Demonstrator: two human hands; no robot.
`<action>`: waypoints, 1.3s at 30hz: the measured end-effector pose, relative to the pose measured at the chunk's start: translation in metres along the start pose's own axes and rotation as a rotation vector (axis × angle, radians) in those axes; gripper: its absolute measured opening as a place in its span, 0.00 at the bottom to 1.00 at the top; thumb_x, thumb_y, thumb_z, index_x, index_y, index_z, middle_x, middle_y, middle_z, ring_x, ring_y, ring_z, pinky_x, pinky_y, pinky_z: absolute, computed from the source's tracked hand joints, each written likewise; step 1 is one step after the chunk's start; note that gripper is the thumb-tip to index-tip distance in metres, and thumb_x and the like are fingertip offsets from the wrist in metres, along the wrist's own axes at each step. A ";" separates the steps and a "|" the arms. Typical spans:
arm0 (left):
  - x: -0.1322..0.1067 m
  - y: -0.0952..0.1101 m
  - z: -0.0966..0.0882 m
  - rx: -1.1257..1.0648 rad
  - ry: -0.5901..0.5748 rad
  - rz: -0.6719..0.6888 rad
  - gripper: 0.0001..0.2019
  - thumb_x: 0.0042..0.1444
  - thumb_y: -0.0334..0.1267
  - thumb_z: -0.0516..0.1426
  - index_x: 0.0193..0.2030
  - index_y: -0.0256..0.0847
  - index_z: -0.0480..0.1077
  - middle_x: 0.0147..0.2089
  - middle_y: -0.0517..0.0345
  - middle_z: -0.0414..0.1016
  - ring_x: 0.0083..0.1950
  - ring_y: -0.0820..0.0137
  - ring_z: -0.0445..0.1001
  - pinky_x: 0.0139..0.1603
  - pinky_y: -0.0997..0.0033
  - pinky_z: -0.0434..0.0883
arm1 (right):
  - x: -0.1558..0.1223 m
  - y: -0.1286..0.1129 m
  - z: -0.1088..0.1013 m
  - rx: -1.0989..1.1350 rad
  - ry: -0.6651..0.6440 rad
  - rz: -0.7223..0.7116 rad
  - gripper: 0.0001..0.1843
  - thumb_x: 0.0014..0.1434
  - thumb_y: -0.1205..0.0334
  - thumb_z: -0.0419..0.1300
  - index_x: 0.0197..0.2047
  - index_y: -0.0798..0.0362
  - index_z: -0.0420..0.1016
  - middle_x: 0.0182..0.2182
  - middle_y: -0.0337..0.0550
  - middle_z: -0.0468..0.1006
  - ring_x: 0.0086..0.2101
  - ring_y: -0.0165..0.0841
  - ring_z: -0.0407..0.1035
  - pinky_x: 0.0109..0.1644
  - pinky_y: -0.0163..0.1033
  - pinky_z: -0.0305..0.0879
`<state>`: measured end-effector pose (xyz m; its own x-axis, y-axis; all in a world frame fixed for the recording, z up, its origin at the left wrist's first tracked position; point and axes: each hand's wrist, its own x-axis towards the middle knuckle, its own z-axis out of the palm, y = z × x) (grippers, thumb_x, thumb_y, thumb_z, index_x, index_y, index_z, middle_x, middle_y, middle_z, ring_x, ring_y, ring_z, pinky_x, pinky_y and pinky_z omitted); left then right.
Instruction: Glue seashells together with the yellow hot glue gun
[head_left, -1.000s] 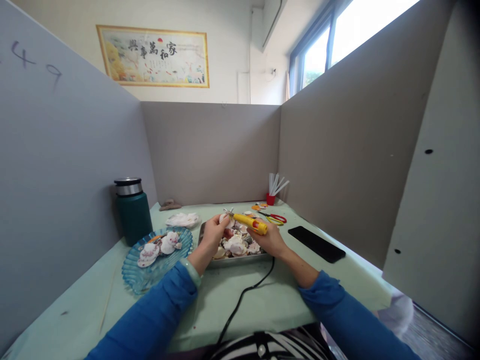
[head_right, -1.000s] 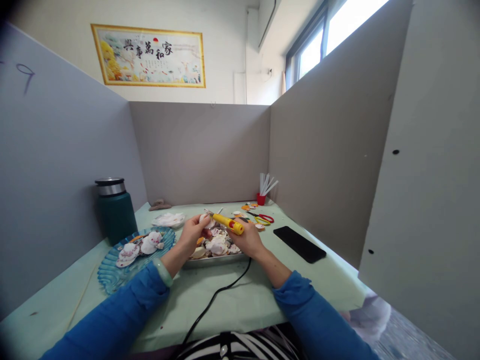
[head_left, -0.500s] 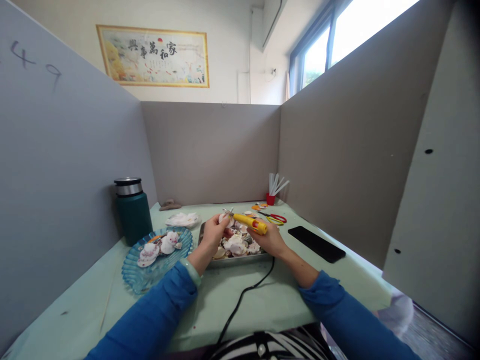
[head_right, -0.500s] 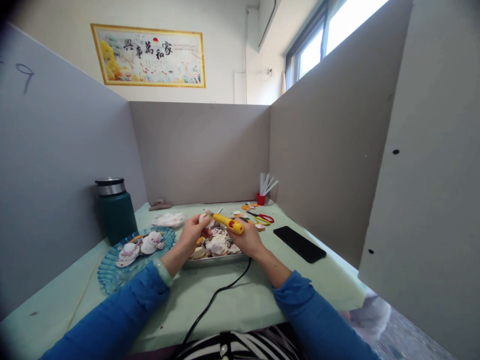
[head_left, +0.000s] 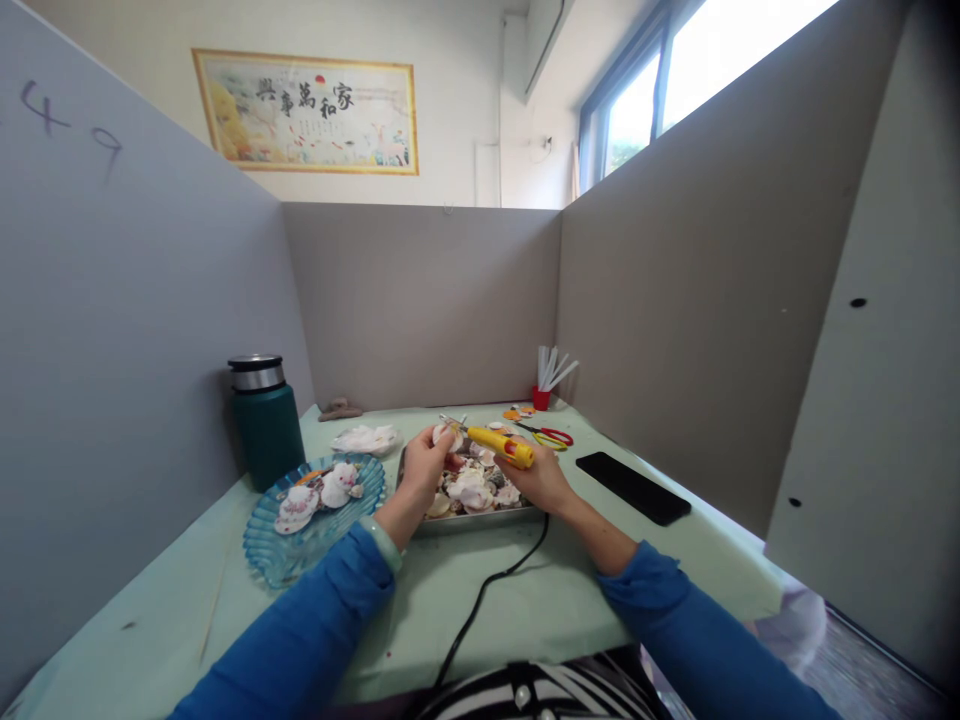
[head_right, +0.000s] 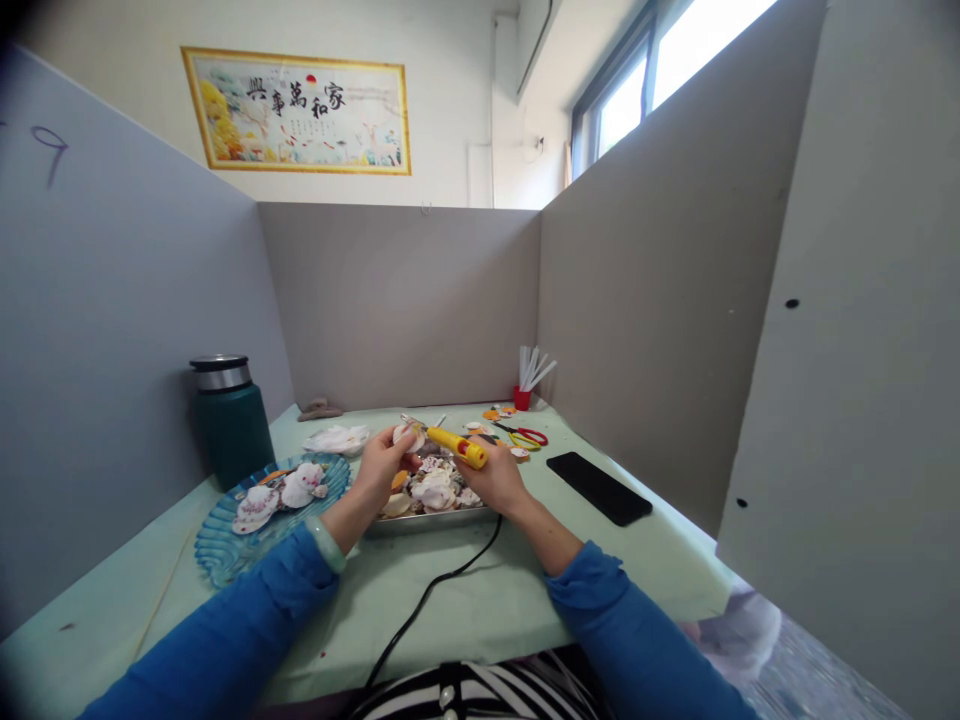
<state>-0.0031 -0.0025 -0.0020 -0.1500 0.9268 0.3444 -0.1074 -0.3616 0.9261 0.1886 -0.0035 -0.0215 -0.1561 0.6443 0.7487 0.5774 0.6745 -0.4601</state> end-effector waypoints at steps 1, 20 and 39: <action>0.000 0.000 0.000 0.000 -0.004 -0.002 0.16 0.44 0.47 0.63 0.34 0.37 0.69 0.22 0.63 0.70 0.19 0.75 0.70 0.21 0.77 0.66 | 0.000 0.000 0.000 0.000 0.007 0.000 0.10 0.56 0.54 0.57 0.31 0.52 0.72 0.23 0.38 0.73 0.24 0.31 0.65 0.29 0.33 0.60; -0.002 0.002 0.001 -0.001 -0.030 -0.023 0.16 0.43 0.47 0.63 0.33 0.37 0.69 0.17 0.63 0.69 0.19 0.73 0.69 0.22 0.76 0.67 | 0.000 0.001 0.001 0.005 0.031 0.011 0.11 0.55 0.54 0.57 0.32 0.52 0.72 0.24 0.39 0.74 0.24 0.31 0.65 0.29 0.34 0.60; -0.004 0.004 0.003 -0.019 -0.079 -0.064 0.18 0.41 0.48 0.66 0.29 0.37 0.67 0.17 0.63 0.68 0.18 0.74 0.69 0.21 0.77 0.66 | 0.001 -0.001 0.000 0.021 0.039 0.006 0.10 0.55 0.54 0.57 0.31 0.52 0.72 0.24 0.39 0.74 0.24 0.31 0.65 0.29 0.34 0.61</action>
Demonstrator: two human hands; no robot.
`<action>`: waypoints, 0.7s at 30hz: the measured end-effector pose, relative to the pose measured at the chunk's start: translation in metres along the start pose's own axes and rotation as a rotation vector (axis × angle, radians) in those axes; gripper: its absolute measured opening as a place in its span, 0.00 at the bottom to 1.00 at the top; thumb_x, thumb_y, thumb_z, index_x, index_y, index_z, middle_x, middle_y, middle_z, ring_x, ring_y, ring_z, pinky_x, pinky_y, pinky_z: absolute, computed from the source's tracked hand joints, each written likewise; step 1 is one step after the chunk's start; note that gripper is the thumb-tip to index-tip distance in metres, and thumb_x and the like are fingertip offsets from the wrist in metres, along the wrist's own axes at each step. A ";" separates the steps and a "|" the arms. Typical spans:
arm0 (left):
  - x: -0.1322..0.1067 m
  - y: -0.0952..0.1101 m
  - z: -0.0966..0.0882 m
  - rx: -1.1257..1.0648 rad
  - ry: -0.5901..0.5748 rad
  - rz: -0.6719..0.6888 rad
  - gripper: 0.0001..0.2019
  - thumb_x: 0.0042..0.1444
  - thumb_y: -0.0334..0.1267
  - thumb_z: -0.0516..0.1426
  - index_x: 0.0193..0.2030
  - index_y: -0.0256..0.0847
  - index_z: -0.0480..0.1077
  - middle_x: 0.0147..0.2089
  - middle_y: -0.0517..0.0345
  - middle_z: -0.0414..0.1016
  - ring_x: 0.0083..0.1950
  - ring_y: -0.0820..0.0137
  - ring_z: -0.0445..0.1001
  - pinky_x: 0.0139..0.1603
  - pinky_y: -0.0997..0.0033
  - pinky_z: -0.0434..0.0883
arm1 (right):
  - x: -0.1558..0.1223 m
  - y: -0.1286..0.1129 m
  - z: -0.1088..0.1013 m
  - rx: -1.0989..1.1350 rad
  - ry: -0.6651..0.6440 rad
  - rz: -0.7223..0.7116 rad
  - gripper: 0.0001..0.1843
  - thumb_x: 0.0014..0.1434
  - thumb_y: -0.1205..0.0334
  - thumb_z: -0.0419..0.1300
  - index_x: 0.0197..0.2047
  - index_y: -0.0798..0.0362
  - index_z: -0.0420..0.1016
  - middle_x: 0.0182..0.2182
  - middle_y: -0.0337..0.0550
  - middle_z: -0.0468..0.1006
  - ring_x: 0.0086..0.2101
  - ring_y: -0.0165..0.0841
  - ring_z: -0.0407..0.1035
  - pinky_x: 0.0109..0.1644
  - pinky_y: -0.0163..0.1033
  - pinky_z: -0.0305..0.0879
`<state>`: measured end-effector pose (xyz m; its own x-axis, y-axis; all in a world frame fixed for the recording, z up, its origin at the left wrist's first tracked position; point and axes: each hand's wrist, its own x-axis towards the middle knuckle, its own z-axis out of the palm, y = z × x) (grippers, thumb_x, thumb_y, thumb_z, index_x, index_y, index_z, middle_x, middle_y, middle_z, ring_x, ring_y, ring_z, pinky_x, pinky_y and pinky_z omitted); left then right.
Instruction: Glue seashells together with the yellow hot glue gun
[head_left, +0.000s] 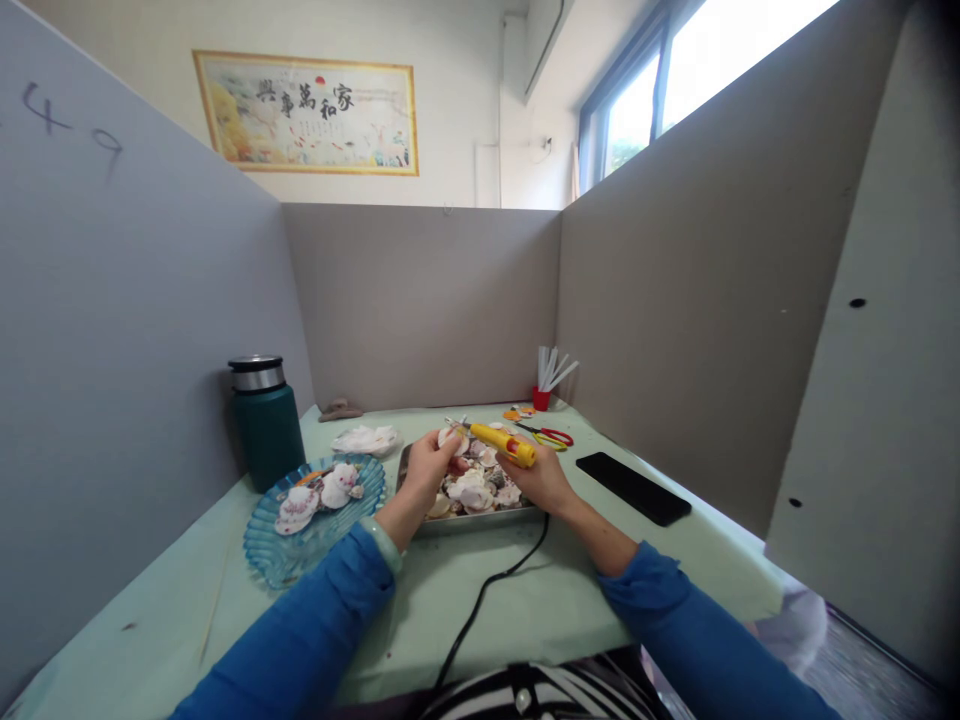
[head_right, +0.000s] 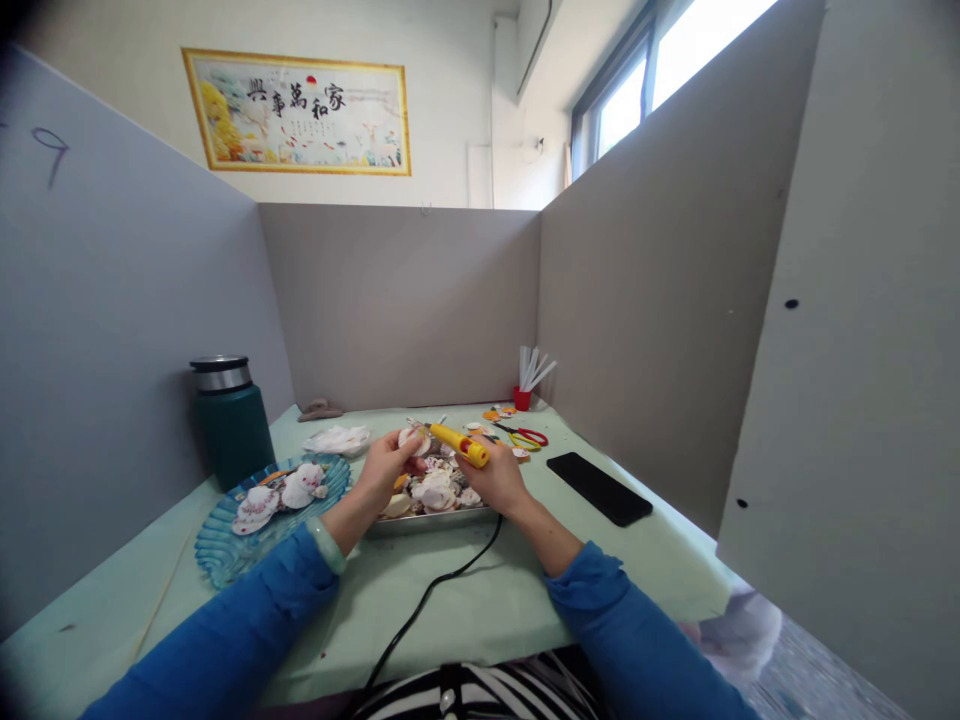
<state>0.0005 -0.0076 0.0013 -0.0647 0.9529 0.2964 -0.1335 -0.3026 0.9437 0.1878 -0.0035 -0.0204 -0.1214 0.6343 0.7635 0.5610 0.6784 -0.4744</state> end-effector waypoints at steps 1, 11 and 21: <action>0.000 0.000 0.000 0.002 -0.001 -0.001 0.18 0.41 0.48 0.66 0.29 0.37 0.66 0.17 0.63 0.68 0.18 0.74 0.69 0.20 0.77 0.66 | 0.000 0.000 0.000 0.003 -0.002 -0.003 0.10 0.55 0.54 0.57 0.31 0.52 0.71 0.24 0.39 0.73 0.24 0.31 0.65 0.28 0.34 0.60; 0.001 -0.002 0.000 0.038 -0.056 -0.044 0.18 0.41 0.49 0.66 0.29 0.37 0.67 0.17 0.58 0.71 0.17 0.73 0.70 0.20 0.78 0.66 | 0.000 0.003 0.002 0.002 -0.008 -0.008 0.11 0.56 0.53 0.56 0.29 0.51 0.68 0.22 0.38 0.70 0.23 0.31 0.63 0.28 0.34 0.59; 0.001 -0.001 0.001 0.026 -0.037 -0.058 0.18 0.43 0.48 0.66 0.30 0.36 0.68 0.19 0.58 0.72 0.18 0.73 0.71 0.20 0.77 0.67 | -0.001 -0.002 -0.002 -0.004 -0.021 -0.038 0.10 0.57 0.55 0.56 0.28 0.51 0.68 0.22 0.38 0.71 0.23 0.31 0.63 0.29 0.34 0.58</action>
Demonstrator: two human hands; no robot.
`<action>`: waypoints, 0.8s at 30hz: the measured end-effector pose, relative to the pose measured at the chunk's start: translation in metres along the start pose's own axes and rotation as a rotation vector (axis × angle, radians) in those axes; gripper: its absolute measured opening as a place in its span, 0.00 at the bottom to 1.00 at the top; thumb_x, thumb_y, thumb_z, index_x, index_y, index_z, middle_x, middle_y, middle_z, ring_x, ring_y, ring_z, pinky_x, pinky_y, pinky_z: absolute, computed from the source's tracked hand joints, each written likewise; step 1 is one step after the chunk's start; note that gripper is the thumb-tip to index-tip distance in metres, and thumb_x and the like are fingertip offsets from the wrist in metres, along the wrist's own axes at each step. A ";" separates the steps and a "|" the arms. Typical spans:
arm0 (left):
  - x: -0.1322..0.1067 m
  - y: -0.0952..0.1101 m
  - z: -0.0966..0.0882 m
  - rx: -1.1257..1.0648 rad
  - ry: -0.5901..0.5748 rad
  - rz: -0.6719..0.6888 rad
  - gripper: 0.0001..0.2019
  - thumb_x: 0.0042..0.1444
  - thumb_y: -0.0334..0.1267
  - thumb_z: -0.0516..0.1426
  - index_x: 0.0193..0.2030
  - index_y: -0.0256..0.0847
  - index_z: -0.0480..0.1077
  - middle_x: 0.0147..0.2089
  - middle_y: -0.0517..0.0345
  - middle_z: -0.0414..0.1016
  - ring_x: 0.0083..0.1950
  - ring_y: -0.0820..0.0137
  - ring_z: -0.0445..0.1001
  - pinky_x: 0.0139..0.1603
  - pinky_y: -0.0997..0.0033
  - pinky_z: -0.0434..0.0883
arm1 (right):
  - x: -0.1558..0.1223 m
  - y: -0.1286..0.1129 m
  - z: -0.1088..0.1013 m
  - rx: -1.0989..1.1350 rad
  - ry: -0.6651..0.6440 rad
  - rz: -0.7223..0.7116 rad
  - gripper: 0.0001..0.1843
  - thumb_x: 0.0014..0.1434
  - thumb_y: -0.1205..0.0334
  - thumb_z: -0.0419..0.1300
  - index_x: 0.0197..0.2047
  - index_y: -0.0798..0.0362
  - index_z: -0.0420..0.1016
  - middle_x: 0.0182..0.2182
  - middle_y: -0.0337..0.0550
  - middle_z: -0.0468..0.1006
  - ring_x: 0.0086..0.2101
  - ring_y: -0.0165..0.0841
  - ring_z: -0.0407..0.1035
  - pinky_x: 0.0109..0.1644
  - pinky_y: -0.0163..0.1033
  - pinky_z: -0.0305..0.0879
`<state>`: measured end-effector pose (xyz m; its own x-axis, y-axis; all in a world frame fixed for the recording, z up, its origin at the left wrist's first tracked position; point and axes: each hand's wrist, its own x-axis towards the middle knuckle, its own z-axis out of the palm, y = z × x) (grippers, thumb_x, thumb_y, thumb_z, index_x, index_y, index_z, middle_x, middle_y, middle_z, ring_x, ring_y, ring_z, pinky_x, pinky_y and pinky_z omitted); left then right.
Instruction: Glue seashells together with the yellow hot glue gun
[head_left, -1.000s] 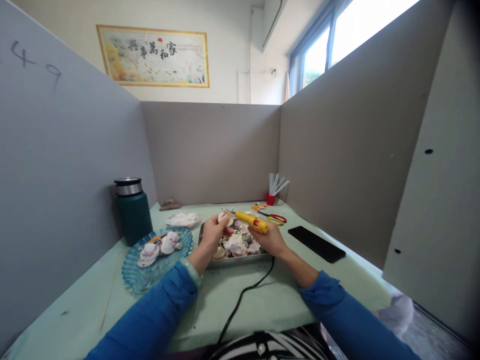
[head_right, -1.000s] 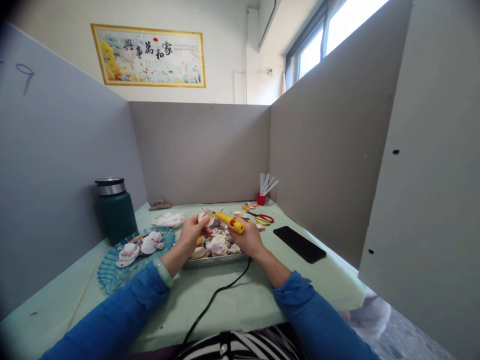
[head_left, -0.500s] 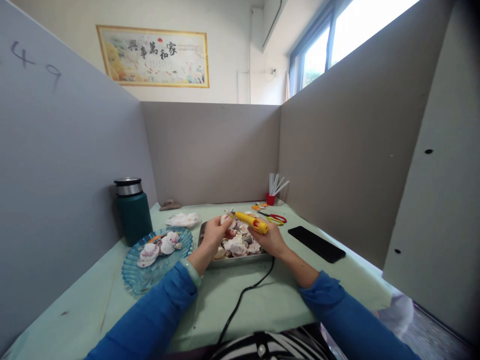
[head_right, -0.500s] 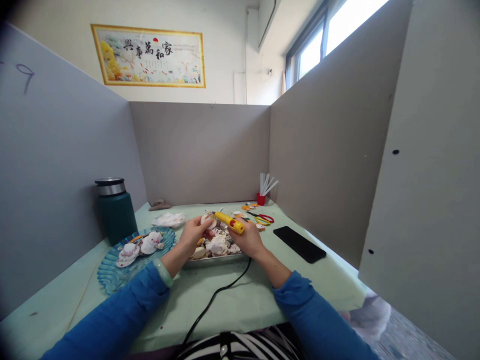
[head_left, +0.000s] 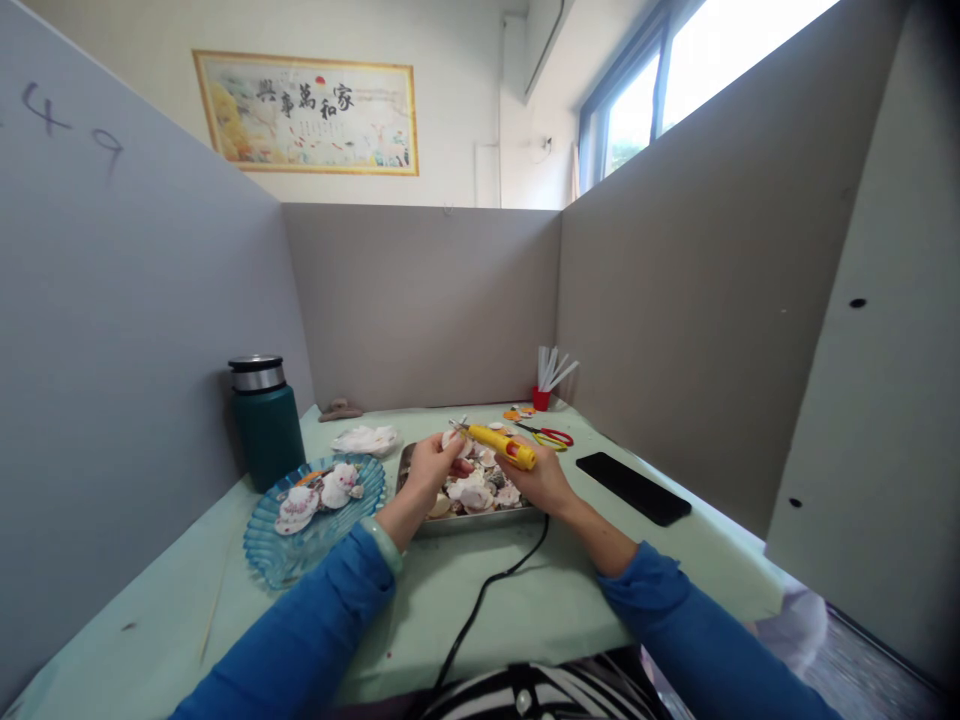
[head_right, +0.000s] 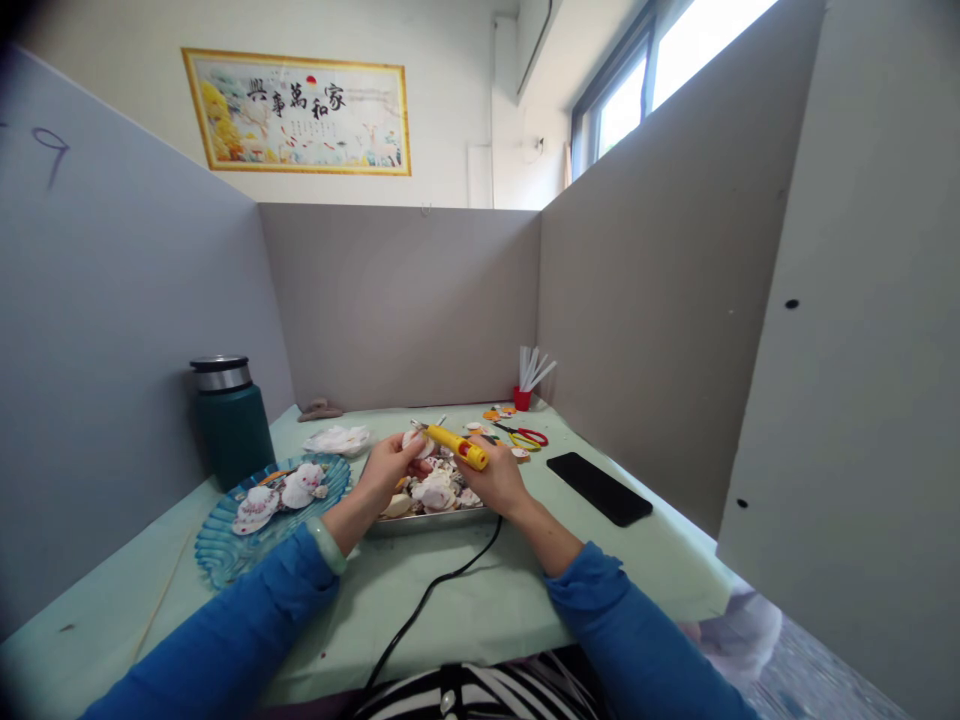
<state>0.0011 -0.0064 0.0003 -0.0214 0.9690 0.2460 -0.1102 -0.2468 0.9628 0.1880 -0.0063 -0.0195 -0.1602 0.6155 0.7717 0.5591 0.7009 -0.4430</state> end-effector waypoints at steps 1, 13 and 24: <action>0.000 0.001 0.000 -0.004 0.006 -0.004 0.18 0.43 0.48 0.66 0.30 0.36 0.68 0.18 0.59 0.72 0.17 0.73 0.71 0.20 0.77 0.67 | 0.000 0.000 0.000 -0.002 -0.002 -0.001 0.10 0.57 0.55 0.56 0.28 0.51 0.68 0.22 0.38 0.71 0.23 0.31 0.63 0.29 0.34 0.58; -0.003 0.003 0.001 0.027 -0.021 0.007 0.20 0.42 0.50 0.66 0.31 0.35 0.69 0.19 0.59 0.72 0.19 0.73 0.72 0.21 0.77 0.68 | -0.001 0.000 0.000 0.000 -0.031 0.008 0.09 0.57 0.56 0.57 0.30 0.52 0.70 0.21 0.36 0.71 0.23 0.29 0.63 0.28 0.32 0.57; 0.000 0.000 0.000 0.030 -0.009 0.004 0.20 0.42 0.50 0.66 0.31 0.36 0.69 0.18 0.60 0.71 0.18 0.73 0.71 0.20 0.77 0.68 | 0.002 0.001 0.002 0.076 -0.038 0.081 0.10 0.53 0.55 0.58 0.30 0.54 0.71 0.21 0.36 0.71 0.23 0.29 0.64 0.27 0.32 0.59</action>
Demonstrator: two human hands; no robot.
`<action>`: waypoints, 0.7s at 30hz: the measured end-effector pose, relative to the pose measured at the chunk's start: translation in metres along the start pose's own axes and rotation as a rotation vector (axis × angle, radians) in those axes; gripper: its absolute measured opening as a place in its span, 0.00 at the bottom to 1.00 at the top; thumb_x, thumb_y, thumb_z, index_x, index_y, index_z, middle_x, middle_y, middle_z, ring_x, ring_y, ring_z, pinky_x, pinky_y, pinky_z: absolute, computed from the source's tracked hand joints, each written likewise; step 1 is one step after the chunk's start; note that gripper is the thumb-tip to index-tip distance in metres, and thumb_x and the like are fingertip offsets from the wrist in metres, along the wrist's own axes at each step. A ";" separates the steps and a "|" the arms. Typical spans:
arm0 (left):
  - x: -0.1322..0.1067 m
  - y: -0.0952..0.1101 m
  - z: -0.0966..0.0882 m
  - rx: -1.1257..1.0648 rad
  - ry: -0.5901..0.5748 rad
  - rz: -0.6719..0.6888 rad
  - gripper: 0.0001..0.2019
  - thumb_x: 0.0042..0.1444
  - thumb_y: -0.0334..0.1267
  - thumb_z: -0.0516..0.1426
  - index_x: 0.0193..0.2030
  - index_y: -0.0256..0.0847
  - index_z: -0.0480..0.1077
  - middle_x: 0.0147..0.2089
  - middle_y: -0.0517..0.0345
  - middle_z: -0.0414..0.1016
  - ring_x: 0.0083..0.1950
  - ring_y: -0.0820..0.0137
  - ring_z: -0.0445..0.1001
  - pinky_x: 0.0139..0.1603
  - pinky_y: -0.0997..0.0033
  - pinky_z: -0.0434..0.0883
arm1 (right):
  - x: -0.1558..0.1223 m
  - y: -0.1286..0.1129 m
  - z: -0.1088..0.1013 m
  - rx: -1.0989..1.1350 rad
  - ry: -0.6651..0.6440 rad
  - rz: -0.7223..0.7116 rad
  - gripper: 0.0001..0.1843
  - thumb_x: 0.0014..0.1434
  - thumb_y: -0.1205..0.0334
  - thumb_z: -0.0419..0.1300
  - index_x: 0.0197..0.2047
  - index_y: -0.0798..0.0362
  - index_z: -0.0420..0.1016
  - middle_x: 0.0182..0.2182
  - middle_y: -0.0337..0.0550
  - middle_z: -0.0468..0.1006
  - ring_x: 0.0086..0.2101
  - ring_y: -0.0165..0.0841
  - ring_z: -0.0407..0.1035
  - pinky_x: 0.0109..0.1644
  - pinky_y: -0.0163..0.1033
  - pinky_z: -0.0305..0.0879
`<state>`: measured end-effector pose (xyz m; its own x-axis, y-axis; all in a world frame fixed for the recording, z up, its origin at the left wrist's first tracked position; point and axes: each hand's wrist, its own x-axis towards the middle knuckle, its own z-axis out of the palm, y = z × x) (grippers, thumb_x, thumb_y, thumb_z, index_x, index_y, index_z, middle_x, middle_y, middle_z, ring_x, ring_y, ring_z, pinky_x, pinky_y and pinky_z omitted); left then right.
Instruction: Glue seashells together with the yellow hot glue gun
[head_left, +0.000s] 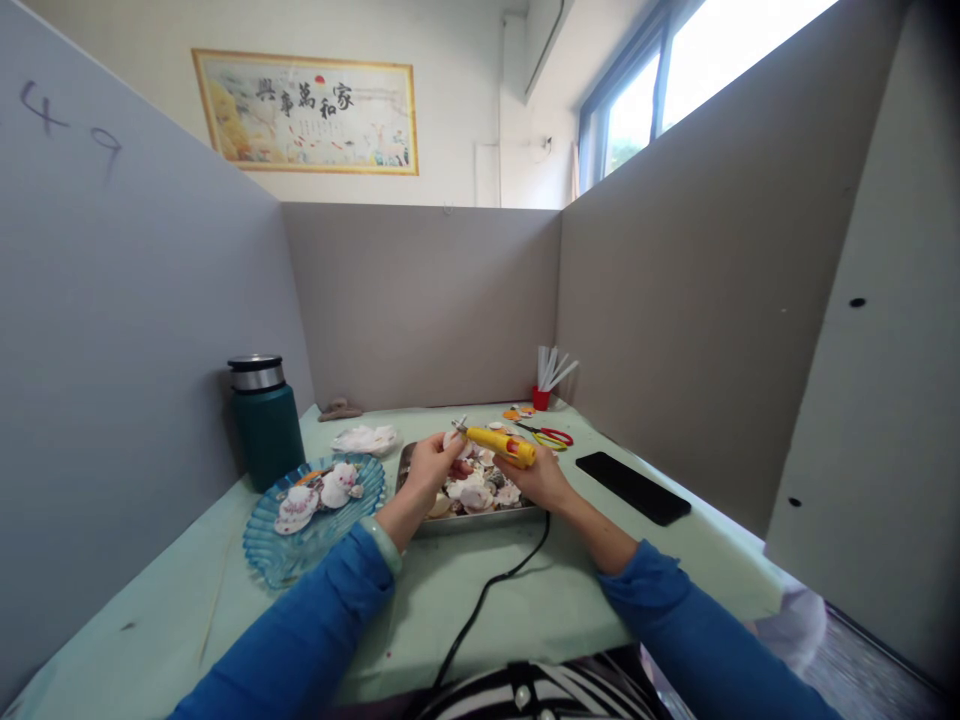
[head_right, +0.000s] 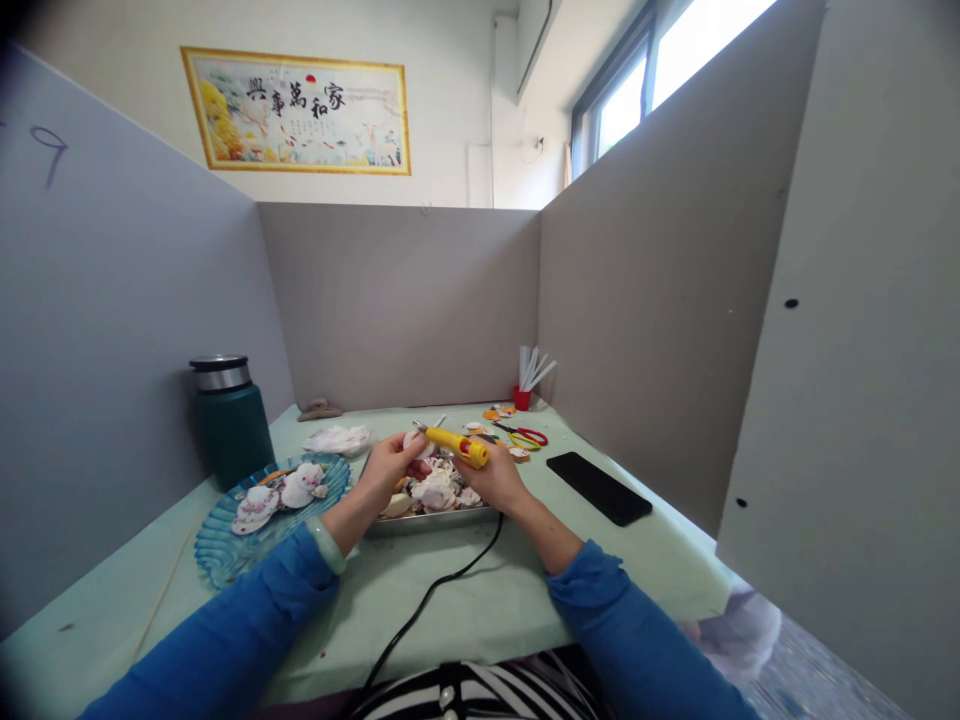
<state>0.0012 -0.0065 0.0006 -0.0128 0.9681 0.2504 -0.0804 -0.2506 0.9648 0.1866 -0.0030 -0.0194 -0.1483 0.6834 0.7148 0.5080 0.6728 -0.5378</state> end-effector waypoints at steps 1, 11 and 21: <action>0.000 0.000 0.000 0.000 -0.002 -0.001 0.20 0.41 0.50 0.66 0.30 0.36 0.69 0.18 0.60 0.71 0.18 0.72 0.72 0.20 0.77 0.68 | 0.000 0.000 0.000 0.009 -0.002 0.006 0.10 0.53 0.55 0.58 0.30 0.54 0.72 0.21 0.36 0.71 0.23 0.29 0.64 0.26 0.32 0.59; 0.001 -0.001 0.000 -0.024 -0.005 0.001 0.21 0.41 0.52 0.67 0.31 0.36 0.69 0.19 0.59 0.72 0.18 0.73 0.71 0.20 0.77 0.68 | 0.000 -0.001 0.000 0.035 0.016 0.012 0.11 0.53 0.55 0.58 0.29 0.54 0.73 0.20 0.37 0.71 0.23 0.30 0.65 0.25 0.32 0.59; -0.002 0.003 0.001 -0.090 0.014 -0.008 0.21 0.43 0.52 0.67 0.31 0.36 0.68 0.18 0.62 0.69 0.18 0.72 0.71 0.20 0.76 0.69 | 0.000 0.000 -0.001 0.019 0.040 -0.013 0.11 0.54 0.54 0.58 0.30 0.53 0.73 0.22 0.38 0.73 0.24 0.31 0.65 0.26 0.33 0.60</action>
<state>0.0019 -0.0091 0.0030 -0.0260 0.9703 0.2404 -0.1694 -0.2413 0.9555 0.1870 -0.0035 -0.0191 -0.1209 0.6631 0.7387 0.4902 0.6869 -0.5365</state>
